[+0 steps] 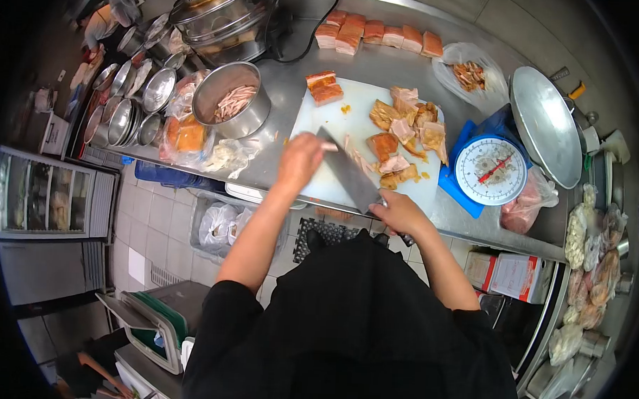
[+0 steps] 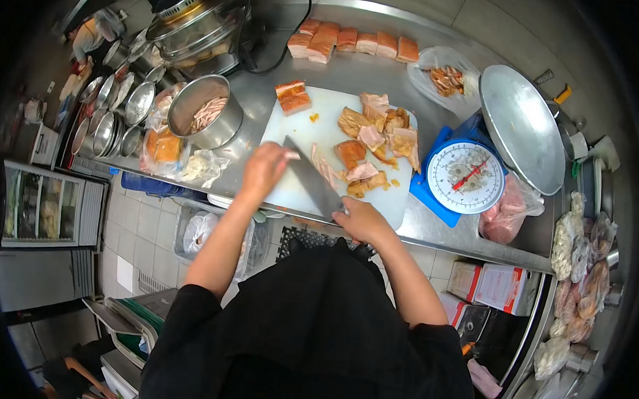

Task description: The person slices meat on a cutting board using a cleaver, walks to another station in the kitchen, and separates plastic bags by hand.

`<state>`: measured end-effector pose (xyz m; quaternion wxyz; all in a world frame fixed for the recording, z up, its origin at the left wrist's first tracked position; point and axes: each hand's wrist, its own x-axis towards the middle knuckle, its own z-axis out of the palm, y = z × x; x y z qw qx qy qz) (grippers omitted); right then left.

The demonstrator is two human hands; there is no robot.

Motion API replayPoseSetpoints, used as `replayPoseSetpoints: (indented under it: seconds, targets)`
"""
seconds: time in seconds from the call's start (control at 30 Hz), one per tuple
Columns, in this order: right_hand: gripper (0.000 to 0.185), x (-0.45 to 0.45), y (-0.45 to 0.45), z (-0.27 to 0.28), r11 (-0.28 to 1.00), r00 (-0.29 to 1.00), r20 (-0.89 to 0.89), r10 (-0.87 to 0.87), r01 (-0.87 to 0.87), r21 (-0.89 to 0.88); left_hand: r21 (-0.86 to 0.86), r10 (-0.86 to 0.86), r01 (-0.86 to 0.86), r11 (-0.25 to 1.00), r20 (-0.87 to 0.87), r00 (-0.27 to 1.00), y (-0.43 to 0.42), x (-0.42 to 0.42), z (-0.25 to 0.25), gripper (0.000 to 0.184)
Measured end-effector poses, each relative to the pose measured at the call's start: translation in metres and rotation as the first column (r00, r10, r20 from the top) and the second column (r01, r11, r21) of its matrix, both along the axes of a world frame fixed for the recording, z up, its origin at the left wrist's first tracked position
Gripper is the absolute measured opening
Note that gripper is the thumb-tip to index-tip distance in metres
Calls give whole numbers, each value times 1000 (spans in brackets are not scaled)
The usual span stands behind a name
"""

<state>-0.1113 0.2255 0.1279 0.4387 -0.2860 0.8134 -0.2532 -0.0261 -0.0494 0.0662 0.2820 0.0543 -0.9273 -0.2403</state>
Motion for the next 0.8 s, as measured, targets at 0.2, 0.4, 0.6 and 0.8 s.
replayPoseSetpoints:
  seconds: [0.2,0.4,0.6,0.8]
  targets:
    - [36,1,4,16,994,985,-152,-86,95,52,-15,-54,55,998,62,997,30,29,-30,24]
    - [30,2,-37,18,994,885,-460,69,-99,-42,2,-54,54,999,126,991,21,25,-23,16]
    - [28,-3,-60,23,962,823,-505,262,-264,70,2,-47,47,999,139,989,20,20,-25,11]
    - [28,-5,-90,-8,975,853,-472,223,-206,87,-26,-55,59,998,117,992,18,17,-26,9]
